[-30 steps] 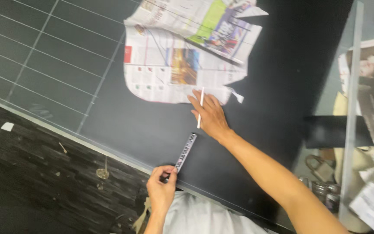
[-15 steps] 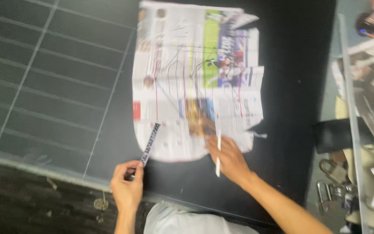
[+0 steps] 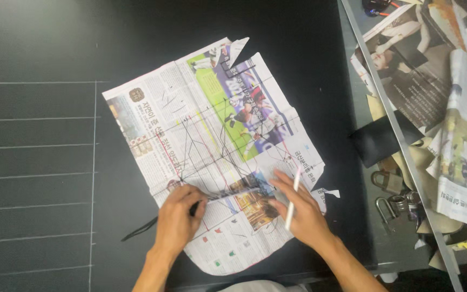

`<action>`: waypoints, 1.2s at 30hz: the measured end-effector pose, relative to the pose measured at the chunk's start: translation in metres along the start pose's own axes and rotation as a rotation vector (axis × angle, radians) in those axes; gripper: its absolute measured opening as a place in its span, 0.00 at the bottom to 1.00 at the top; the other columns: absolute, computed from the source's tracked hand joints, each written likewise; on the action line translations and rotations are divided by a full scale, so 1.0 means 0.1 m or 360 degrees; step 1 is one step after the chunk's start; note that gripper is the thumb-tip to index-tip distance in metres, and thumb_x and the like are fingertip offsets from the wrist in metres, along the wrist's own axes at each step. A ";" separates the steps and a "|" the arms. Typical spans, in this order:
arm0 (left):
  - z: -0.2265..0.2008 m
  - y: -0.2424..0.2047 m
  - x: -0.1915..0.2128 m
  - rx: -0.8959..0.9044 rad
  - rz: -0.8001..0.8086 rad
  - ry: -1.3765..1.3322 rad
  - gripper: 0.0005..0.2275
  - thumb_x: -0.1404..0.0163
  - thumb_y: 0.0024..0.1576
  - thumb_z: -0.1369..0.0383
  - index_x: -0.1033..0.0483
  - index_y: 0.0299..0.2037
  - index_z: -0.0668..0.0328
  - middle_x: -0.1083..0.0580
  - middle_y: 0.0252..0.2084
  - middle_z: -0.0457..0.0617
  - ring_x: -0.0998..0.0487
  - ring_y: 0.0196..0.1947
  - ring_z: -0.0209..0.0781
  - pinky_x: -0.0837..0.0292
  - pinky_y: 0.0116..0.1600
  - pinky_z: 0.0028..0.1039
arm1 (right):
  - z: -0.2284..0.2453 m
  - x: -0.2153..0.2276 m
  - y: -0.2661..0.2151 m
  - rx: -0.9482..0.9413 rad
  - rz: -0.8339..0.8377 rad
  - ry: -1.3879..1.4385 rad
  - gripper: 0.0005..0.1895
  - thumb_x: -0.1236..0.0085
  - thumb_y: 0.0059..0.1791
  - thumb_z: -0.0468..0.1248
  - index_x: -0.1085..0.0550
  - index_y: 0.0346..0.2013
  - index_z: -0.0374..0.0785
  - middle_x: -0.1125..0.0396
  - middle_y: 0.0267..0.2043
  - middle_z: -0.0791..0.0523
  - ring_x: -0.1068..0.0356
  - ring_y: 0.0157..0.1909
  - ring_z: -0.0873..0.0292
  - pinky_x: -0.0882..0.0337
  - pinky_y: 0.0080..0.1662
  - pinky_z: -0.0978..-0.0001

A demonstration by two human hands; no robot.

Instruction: The person uses a long white ruler and a white marker to draw straight lines on a large black board. They then use a flexible measuring tape to mark additional lines on the board and on a newspaper placed on top of it.

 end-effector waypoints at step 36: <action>2.22 0.39 1.29 0.0147 -0.0292 0.0495 0.04 0.38 0.51 0.74 0.19 0.33 0.58 0.24 0.34 0.44 0.27 0.38 0.47 0.29 0.47 0.37 | 0.16 -2.51 2.76 0.0028 0.1015 0.0389 0.06 0.35 0.48 0.29 0.22 0.39 0.37 0.23 0.38 0.57 0.23 0.43 0.65 0.24 0.47 0.74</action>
Point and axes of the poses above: each hand's wrist, its own y-axis towards the middle knuckle, its own x-axis out of the back of the hand, z = x × y, the point moved 9 cm from there along y, towards the middle knuckle
